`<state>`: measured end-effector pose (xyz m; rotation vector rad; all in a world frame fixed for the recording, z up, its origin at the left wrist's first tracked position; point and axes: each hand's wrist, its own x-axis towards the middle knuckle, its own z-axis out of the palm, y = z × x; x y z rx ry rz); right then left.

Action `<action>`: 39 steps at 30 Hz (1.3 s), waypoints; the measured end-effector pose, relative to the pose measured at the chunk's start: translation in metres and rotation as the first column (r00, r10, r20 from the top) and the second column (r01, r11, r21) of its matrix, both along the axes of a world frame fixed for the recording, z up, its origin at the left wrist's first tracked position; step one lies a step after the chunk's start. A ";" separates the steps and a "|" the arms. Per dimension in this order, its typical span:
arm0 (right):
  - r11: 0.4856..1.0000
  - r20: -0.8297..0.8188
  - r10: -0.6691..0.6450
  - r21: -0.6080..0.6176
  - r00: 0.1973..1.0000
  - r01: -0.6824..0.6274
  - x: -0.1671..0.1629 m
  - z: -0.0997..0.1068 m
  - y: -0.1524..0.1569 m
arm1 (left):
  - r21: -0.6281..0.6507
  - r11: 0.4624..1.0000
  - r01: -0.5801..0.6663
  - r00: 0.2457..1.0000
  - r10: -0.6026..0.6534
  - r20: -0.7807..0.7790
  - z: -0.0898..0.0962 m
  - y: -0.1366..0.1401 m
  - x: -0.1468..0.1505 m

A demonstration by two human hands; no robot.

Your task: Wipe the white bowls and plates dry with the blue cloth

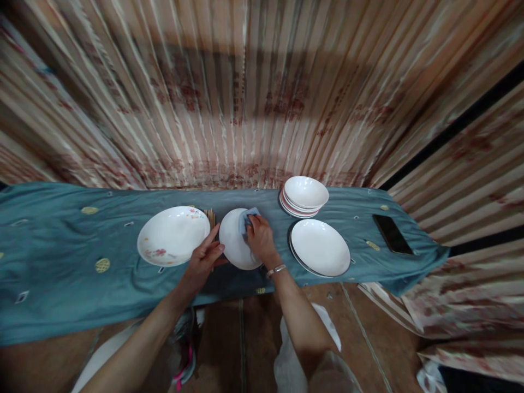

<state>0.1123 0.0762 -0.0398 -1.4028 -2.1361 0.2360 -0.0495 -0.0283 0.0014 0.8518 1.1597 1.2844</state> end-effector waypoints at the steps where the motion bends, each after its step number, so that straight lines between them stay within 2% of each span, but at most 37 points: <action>1: 1.000 -0.027 0.012 -0.008 1.000 -0.012 -0.002 0.000 0.003 | -0.001 1.000 -0.001 1.000 0.001 0.006 0.000 0.000 0.000; 6: 0.985 -0.269 0.155 -0.025 0.951 -0.168 -0.013 0.004 0.006 | -0.006 1.000 -0.009 1.000 0.009 0.008 -0.004 0.000 -0.001; 12: 0.915 -0.623 0.251 -0.096 0.741 -0.391 -0.028 0.008 -0.008 | -0.014 1.000 -0.013 1.000 0.013 0.026 -0.007 0.002 -0.001; 16: 0.837 -0.734 0.236 -0.180 0.636 -0.517 -0.030 0.011 -0.020 | -0.025 0.999 -0.030 0.998 0.031 0.053 -0.006 0.001 0.000; 21: 0.763 -0.797 0.145 -0.287 0.587 -0.579 -0.024 0.017 -0.032 | -0.019 1.000 -0.020 0.995 0.022 0.093 -0.004 0.000 0.001; 27: 0.649 -0.798 0.119 -0.387 0.590 -0.655 -0.012 0.023 -0.040 | -0.033 0.999 0.003 0.986 0.002 0.164 -0.006 -0.002 -0.002; 29: 0.599 -0.781 0.140 -0.422 0.608 -0.680 -0.006 0.025 -0.041 | -0.033 0.999 0.017 0.983 -0.011 0.184 -0.007 -0.002 -0.003; 31: 0.573 -0.753 0.188 -0.437 0.631 -0.693 0.002 0.025 -0.040 | -0.032 0.999 0.006 0.980 0.000 0.200 -0.007 -0.002 -0.003; 36: 0.578 -0.601 0.319 -0.489 0.733 -0.653 0.022 0.024 -0.037 | -0.029 0.999 -0.017 0.988 0.022 0.152 -0.009 0.002 -0.003; 39: 0.629 -0.443 0.393 -0.509 0.806 -0.587 0.034 0.025 -0.034 | -0.011 1.000 -0.013 0.995 0.014 0.103 -0.010 0.003 -0.003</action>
